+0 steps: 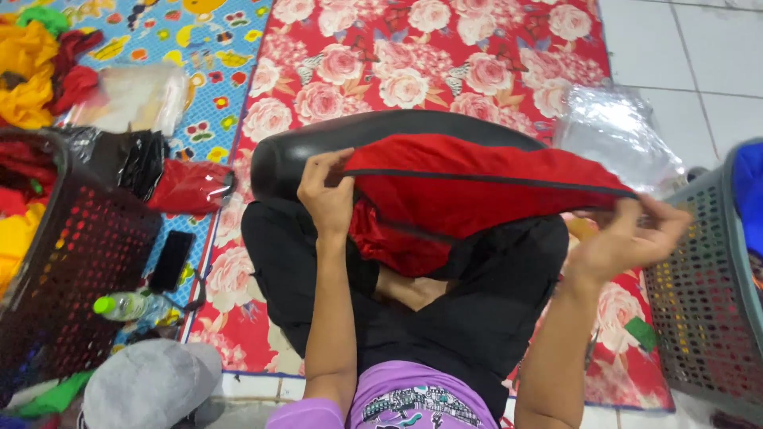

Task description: A person fits a red elasticated fabric cover onto a black motorcycle seat and uses a small foam block to tuck the edges while sitting on the floor.

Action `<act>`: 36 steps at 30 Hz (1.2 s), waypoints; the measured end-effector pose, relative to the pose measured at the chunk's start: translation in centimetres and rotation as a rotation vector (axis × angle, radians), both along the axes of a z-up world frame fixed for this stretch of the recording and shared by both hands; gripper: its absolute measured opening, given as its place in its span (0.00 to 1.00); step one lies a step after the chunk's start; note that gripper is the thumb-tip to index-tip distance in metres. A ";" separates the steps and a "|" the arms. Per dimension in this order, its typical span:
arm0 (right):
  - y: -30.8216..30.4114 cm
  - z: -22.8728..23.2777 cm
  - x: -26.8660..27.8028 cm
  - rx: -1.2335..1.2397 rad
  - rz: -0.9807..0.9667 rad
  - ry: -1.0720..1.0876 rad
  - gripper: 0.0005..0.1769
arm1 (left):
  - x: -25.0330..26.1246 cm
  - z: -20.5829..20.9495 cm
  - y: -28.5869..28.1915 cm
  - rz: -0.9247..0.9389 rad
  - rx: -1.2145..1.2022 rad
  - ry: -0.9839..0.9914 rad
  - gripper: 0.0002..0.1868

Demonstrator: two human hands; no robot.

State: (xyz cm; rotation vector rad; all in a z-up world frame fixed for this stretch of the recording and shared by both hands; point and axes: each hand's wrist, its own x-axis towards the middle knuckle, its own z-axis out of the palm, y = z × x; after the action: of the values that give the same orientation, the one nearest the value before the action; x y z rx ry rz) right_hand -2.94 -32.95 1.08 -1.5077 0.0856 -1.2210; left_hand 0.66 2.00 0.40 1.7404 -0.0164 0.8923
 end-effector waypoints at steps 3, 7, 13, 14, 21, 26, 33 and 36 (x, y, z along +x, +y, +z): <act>-2.4 -1.5 0.4 -0.011 0.050 0.089 0.14 | 0.4 0.8 -0.6 0.011 -0.107 0.026 0.15; 2.4 0.6 -0.4 -0.735 -0.194 0.312 0.25 | 0.9 4.6 -4.8 -0.090 -0.085 -0.097 0.11; 10.4 1.0 -0.2 -0.634 0.227 0.064 0.38 | -0.4 6.6 -12.4 -0.561 0.301 -0.177 0.12; 9.7 0.8 0.0 -0.635 0.241 0.055 0.38 | -0.2 6.0 -12.1 -0.544 0.303 -0.179 0.12; 2.4 -0.9 2.5 -0.408 0.233 0.055 0.12 | -1.9 -3.8 -9.1 -0.517 0.461 -0.009 0.48; 0.9 2.7 2.9 -0.366 0.238 0.025 0.12 | -2.1 -10.5 -6.4 -0.258 0.307 0.099 0.25; -9.2 7.2 9.7 -0.438 0.422 0.586 0.16 | 3.9 -8.2 6.2 -0.305 -0.247 0.251 0.17; -15.5 6.8 12.9 -0.508 0.543 0.678 0.17 | 6.0 -6.2 13.0 -0.361 -0.343 0.084 0.14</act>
State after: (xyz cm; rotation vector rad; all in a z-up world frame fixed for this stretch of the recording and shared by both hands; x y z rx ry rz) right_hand 10.01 -48.45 7.88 -2.1571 -0.1918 -0.2664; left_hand 6.61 15.04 -5.76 1.3948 -0.1118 0.5213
